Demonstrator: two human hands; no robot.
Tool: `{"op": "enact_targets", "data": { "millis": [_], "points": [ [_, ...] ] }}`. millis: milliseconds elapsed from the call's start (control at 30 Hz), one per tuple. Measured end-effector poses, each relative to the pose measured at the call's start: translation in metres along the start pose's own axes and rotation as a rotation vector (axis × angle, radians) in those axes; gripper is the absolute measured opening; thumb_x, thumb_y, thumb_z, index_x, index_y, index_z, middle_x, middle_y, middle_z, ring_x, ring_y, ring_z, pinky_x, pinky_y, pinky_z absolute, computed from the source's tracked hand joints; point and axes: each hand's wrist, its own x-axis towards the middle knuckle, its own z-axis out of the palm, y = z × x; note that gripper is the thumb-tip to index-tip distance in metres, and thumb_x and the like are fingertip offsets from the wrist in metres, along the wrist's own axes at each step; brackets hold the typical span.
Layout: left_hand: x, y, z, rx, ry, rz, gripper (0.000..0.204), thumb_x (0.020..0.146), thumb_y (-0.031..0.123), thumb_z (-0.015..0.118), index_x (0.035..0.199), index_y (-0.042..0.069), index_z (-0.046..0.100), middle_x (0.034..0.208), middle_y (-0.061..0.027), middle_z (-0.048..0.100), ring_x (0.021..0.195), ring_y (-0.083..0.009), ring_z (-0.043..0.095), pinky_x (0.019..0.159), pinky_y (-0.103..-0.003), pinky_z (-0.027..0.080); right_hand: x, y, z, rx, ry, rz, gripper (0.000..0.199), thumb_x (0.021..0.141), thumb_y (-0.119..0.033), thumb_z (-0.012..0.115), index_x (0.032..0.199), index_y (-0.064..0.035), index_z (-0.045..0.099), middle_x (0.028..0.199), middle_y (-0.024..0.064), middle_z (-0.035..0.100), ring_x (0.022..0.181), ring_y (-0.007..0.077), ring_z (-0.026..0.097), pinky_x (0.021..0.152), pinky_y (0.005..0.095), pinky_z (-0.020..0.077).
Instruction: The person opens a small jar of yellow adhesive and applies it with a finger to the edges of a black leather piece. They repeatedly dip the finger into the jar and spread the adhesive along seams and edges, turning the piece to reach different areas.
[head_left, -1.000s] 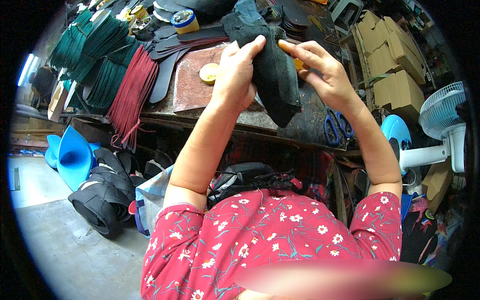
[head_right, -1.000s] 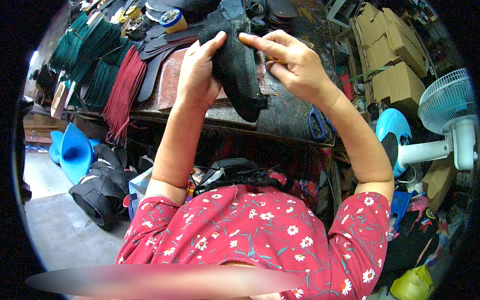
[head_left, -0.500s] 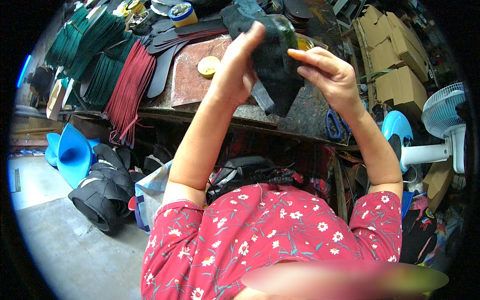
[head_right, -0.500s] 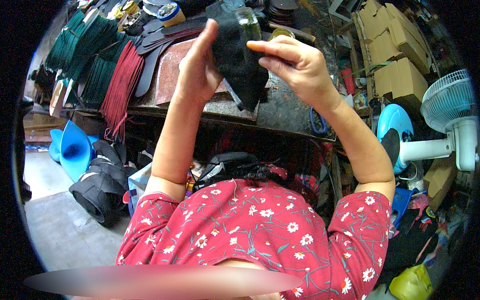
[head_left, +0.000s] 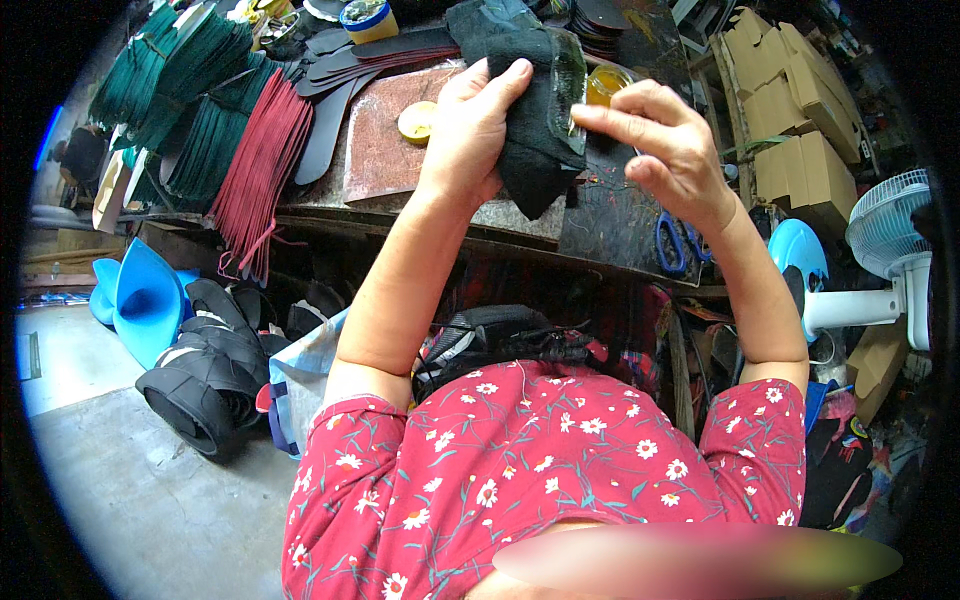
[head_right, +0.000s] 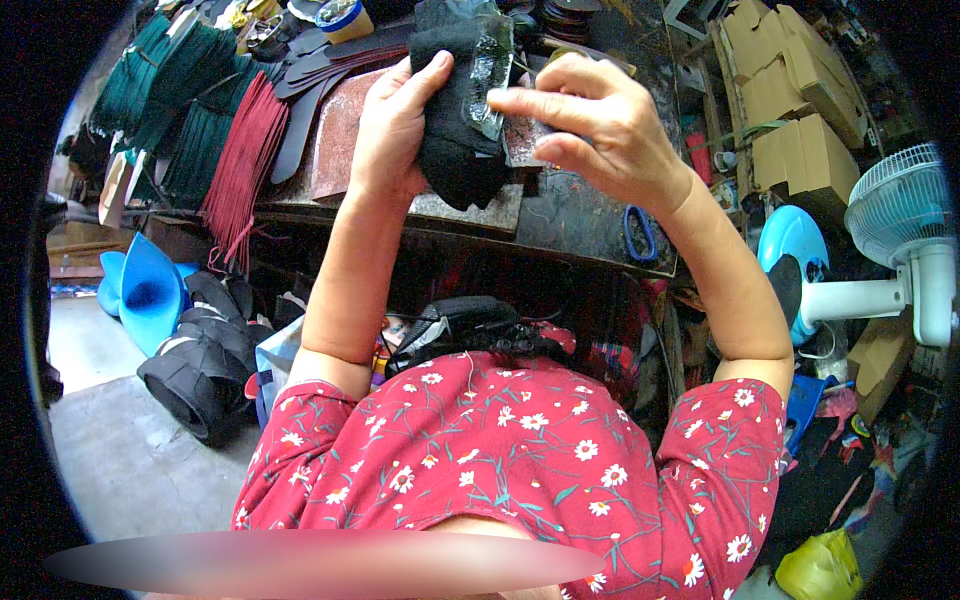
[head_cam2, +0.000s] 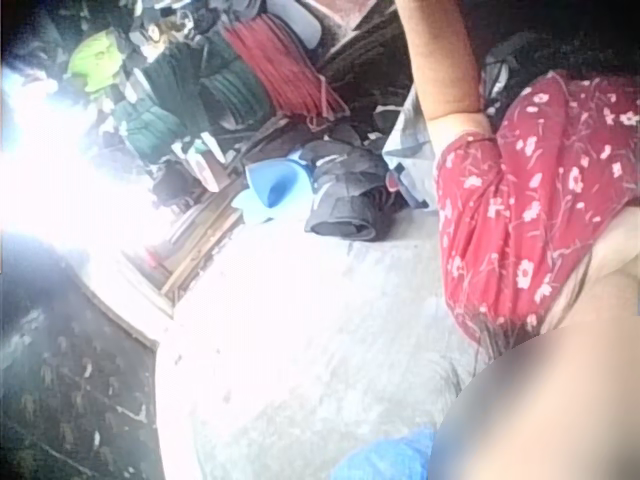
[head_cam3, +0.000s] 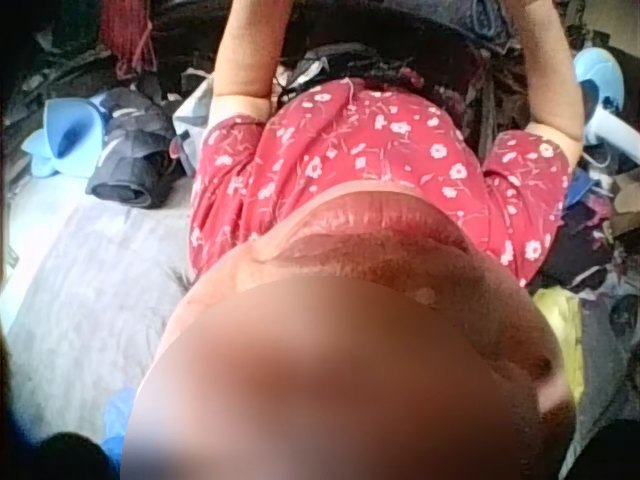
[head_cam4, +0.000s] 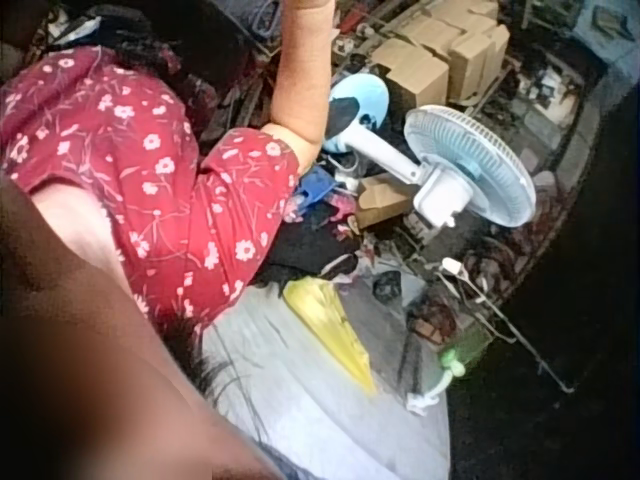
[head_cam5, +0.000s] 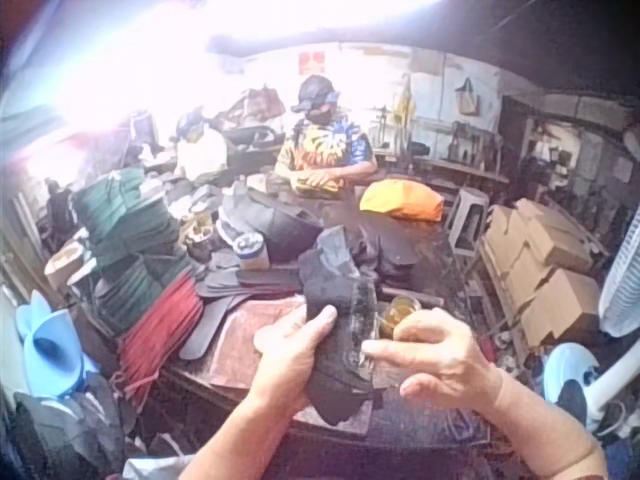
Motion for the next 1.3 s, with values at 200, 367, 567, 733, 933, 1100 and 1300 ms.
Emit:
{"op": "enact_targets", "data": {
  "millis": [200,367,567,733,933,1100,1300],
  "points": [
    [0.001,0.002,-0.004,-0.028,0.017,-0.009,0.023,0.099,0.016,0.055,0.114,0.000,0.062,0.098,-0.0083,0.070,0.081,-0.0154,0.069,0.071,-0.030,0.058,-0.002,-0.001,-0.001,-0.182,-0.188,-0.146,0.058,0.089,-0.061,0.050,0.122,-0.0173,0.070,0.093,0.0075,0.061,0.083,0.0252,0.059,0.077,0.0369,0.0468],
    [-0.002,0.003,-0.005,-0.018,0.005,0.001,0.022,0.098,0.016,0.056,0.112,0.000,0.063,0.098,-0.0084,0.070,0.081,-0.0151,0.069,0.072,-0.030,0.058,-0.001,-0.002,-0.001,-0.186,-0.123,0.011,0.075,0.092,-0.069,0.036,0.120,-0.0078,0.070,0.095,0.0098,0.057,0.084,0.0230,0.056,0.077,0.0339,0.0474],
    [-0.003,0.003,-0.004,-0.028,0.008,0.018,0.020,0.098,0.012,0.057,0.112,0.000,0.064,0.100,-0.0084,0.070,0.084,-0.0151,0.068,0.076,-0.029,0.057,-0.005,-0.006,0.005,-0.110,-0.178,-0.124,0.070,0.093,-0.068,0.038,0.120,-0.0124,0.071,0.091,0.0083,0.057,0.076,0.0226,0.054,0.072,0.0336,0.0473],
    [-0.006,0.007,-0.003,-0.065,-0.024,-0.071,0.021,0.097,0.015,0.059,0.113,0.001,0.064,0.099,-0.0065,0.070,0.083,-0.0134,0.068,0.074,-0.028,0.057,-0.002,0.017,-0.004,-0.271,-0.021,-0.029,0.055,0.091,-0.062,0.045,0.124,-0.0252,0.069,0.089,0.0048,0.058,0.076,0.0233,0.058,0.070,0.0352,0.0487],
    [-0.006,0.007,-0.003,-0.115,-0.030,-0.102,0.024,0.097,0.016,0.059,0.115,0.000,0.062,0.100,-0.0078,0.070,0.082,-0.0144,0.069,0.073,-0.028,0.057,-0.006,0.009,-0.001,-0.614,-0.040,0.021,0.055,0.090,-0.063,0.046,0.126,-0.0273,0.067,0.095,0.0038,0.057,0.081,0.0209,0.058,0.071,0.0342,0.0471],
    [-0.006,0.008,-0.003,-0.051,-0.002,-0.096,0.028,0.097,0.016,0.058,0.120,0.000,0.061,0.106,-0.0091,0.070,0.088,-0.0156,0.069,0.079,-0.029,0.056,-0.003,-0.008,-0.003,-0.427,-0.064,-0.172,0.055,0.089,-0.066,0.046,0.123,-0.0291,0.069,0.095,0.0038,0.058,0.076,0.0213,0.059,0.069,0.0349,0.0487],
    [-0.011,0.006,0.012,-0.017,0.004,-0.038,0.022,0.097,0.015,0.059,0.112,0.000,0.064,0.098,-0.0070,0.070,0.082,-0.0123,0.067,0.073,-0.027,0.056,0.009,0.011,-0.004,-0.531,-0.039,0.152,0.070,0.096,-0.067,0.027,0.121,-0.0163,0.070,0.096,0.0078,0.058,0.079,0.0246,0.061,0.069,0.0349,0.0491]
  ]
}}
